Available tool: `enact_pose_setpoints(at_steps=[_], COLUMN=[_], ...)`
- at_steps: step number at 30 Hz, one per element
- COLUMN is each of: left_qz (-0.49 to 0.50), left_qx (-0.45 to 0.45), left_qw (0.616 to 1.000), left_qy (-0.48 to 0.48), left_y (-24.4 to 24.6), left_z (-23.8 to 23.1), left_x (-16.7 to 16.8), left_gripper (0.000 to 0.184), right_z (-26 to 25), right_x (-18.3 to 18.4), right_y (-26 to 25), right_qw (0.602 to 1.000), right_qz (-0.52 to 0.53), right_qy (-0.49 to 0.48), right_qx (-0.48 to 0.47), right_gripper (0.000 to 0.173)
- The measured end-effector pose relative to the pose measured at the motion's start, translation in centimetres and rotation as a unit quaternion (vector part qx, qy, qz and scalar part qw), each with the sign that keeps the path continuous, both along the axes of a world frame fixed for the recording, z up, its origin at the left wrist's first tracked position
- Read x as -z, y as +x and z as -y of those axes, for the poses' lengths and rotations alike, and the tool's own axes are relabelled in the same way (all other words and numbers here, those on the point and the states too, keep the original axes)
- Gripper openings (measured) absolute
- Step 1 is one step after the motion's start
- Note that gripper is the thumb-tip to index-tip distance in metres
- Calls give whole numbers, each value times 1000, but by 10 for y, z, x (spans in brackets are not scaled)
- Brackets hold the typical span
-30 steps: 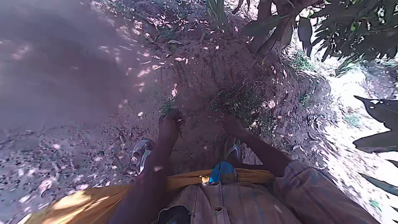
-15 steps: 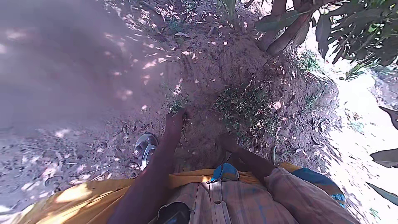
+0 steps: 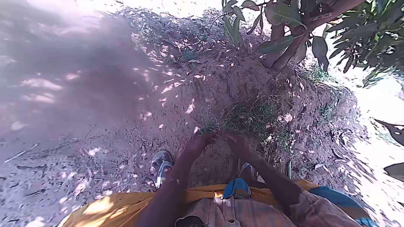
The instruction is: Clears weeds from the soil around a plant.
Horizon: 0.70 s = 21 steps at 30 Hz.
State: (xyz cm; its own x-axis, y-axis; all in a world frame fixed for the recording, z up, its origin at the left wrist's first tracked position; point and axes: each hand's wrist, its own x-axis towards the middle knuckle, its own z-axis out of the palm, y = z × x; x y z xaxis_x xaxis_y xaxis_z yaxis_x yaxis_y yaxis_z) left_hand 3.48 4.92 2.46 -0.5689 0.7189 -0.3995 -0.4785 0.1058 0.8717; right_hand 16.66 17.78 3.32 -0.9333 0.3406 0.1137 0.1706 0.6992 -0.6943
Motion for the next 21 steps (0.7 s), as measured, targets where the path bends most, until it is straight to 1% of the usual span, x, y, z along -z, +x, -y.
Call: enact_pose_setpoints(at_steps=[4,6,9,11,12,13,15,16,17,18,19,21], left_qz=[-9,-25,-34,-40,-42,-41,-32,-29,-23,-17,-13,0], left_qx=[11,20,10,-16,-33,-52,-102,-129,-154,-177,-190,-202], left_qw=[1000,999,999,999,998,998,994,991,987,984,981,978], left_qy=[3,11,-1,-25,-22,-9,21,29,32,33,34,42], left_y=[2,0,-3,-5,-6,-7,-12,-14,-16,-17,-18,-17], left_z=[6,10,15,20,21,23,25,27,28,30,32,36], left_x=[-1,3,7,6,7,8,10,9,8,6,4,1], left_gripper=[11,13,17,20,16,11,13,14,13,13,13,15], right_z=[6,10,16,13,11,9,2,-1,-4,-5,-4,3], right_x=[-6,-7,-12,-12,-11,-10,-8,-6,-6,-7,-7,-5], right_y=[-7,-10,-14,-18,-20,-22,-27,-29,-30,-31,-32,-32], right_qw=[998,997,995,992,990,985,960,948,943,946,956,983], right_qz=[51,46,56,84,84,73,62,58,64,76,91,95], right_qy=[7,29,24,-32,-81,-143,-273,-310,-321,-307,-271,-155], right_qx=[-35,-50,-83,-90,-77,-55,2,32,56,71,72,36], right_gripper=[32,31,31,33,32,28,23,21,21,21,22,27])
